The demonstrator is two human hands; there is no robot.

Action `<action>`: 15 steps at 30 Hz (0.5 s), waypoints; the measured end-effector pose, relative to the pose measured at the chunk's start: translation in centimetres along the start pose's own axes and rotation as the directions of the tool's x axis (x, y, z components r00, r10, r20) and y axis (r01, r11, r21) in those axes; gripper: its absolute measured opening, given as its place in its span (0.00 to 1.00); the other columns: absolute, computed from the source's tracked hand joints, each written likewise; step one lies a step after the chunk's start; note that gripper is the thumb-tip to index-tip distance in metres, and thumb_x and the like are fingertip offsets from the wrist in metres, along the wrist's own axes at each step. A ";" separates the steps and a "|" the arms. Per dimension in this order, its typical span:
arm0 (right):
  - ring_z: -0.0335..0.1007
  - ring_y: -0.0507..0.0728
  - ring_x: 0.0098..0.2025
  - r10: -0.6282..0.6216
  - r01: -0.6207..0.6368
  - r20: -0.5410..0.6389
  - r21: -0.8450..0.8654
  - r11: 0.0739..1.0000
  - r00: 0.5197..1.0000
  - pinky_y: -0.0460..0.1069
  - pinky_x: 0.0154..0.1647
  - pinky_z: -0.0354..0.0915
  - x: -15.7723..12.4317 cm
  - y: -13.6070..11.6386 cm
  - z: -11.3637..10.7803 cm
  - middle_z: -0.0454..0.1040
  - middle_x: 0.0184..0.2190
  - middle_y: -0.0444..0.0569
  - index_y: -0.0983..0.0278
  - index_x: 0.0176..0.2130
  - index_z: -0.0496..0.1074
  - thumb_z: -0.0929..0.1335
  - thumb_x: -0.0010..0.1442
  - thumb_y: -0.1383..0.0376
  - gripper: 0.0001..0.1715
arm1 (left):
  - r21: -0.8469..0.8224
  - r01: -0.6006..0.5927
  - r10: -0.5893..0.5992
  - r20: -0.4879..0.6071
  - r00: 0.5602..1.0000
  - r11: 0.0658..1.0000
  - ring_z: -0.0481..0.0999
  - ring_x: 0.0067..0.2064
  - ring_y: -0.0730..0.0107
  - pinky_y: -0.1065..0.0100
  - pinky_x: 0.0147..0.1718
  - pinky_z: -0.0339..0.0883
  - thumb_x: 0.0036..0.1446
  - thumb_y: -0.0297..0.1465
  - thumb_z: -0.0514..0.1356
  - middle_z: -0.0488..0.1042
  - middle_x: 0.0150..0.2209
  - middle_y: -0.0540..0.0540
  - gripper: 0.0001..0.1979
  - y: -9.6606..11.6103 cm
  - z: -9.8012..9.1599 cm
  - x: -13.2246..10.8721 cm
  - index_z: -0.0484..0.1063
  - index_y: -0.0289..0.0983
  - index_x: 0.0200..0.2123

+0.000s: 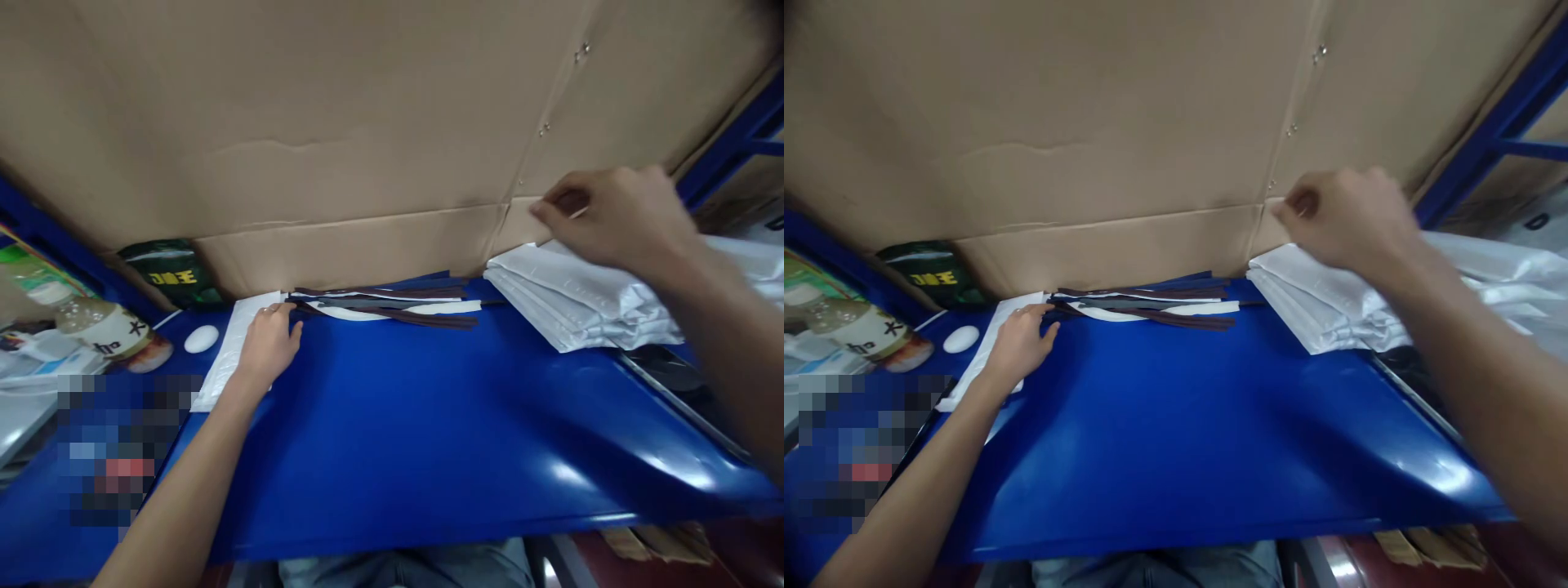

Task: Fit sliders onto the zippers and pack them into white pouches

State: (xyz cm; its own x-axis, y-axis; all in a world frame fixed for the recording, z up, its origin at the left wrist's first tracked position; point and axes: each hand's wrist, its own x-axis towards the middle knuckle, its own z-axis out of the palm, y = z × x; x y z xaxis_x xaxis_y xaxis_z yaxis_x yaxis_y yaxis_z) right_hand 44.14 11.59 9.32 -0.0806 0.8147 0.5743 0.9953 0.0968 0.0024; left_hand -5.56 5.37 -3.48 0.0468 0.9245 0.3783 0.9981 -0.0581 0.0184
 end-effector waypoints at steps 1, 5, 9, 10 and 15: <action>0.81 0.63 0.44 -0.060 0.058 0.013 0.110 0.992 0.998 0.55 0.43 0.66 -1.7 -3.0 -0.4 0.86 0.44 0.59 0.64 0.51 0.84 0.67 0.74 0.53 0.22 | -0.011 0.002 -0.002 0.008 1.000 1.000 0.79 0.58 0.43 0.49 0.61 0.71 0.70 0.32 0.59 0.80 0.57 0.33 0.21 -0.2 0.1 0.3 0.76 0.31 0.61; 0.81 0.64 0.39 -0.336 0.231 0.235 0.382 0.895 0.912 0.54 0.40 0.67 -7.8 -12.3 1.1 0.85 0.38 0.51 0.57 0.46 0.83 0.68 0.72 0.56 0.14 | -0.092 -0.058 0.060 0.024 0.998 0.994 0.79 0.58 0.49 0.54 0.61 0.71 0.72 0.32 0.56 0.80 0.58 0.35 0.20 0.7 0.7 2.2 0.77 0.35 0.62; 0.80 0.63 0.35 -0.440 0.262 0.332 0.464 0.846 0.834 0.53 0.32 0.61 -11.3 -15.8 4.0 0.84 0.34 0.53 0.59 0.42 0.82 0.69 0.71 0.57 0.11 | -0.128 -0.109 0.121 0.092 0.988 0.986 0.79 0.56 0.51 0.54 0.58 0.71 0.72 0.31 0.57 0.80 0.56 0.34 0.18 1.9 1.5 5.1 0.80 0.37 0.59; 0.79 0.63 0.34 -0.446 0.260 0.334 0.475 0.841 0.830 0.53 0.31 0.59 -11.8 -16.1 4.5 0.83 0.34 0.52 0.59 0.42 0.81 0.69 0.71 0.57 0.12 | -0.131 -0.111 0.127 0.114 0.985 0.985 0.80 0.54 0.52 0.55 0.57 0.71 0.70 0.31 0.59 0.82 0.54 0.35 0.16 2.0 1.7 5.7 0.82 0.38 0.56; 0.78 0.60 0.32 -0.444 0.250 0.288 0.521 0.816 0.848 0.51 0.29 0.58 -12.9 -15.9 5.3 0.82 0.32 0.50 0.59 0.42 0.81 0.68 0.73 0.56 0.14 | -0.145 -0.083 0.103 0.138 0.985 0.986 0.81 0.45 0.57 0.59 0.50 0.73 0.66 0.28 0.63 0.83 0.41 0.39 0.08 2.0 2.7 7.0 0.84 0.38 0.41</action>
State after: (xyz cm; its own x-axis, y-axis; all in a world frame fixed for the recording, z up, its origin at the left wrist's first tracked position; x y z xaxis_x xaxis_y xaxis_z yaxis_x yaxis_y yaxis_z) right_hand 29.04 2.52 -2.46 -0.5256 0.8132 0.2500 0.7641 0.5804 -0.2815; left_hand -3.12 12.72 -3.30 0.1548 0.9566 0.2468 0.9745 -0.1889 0.1213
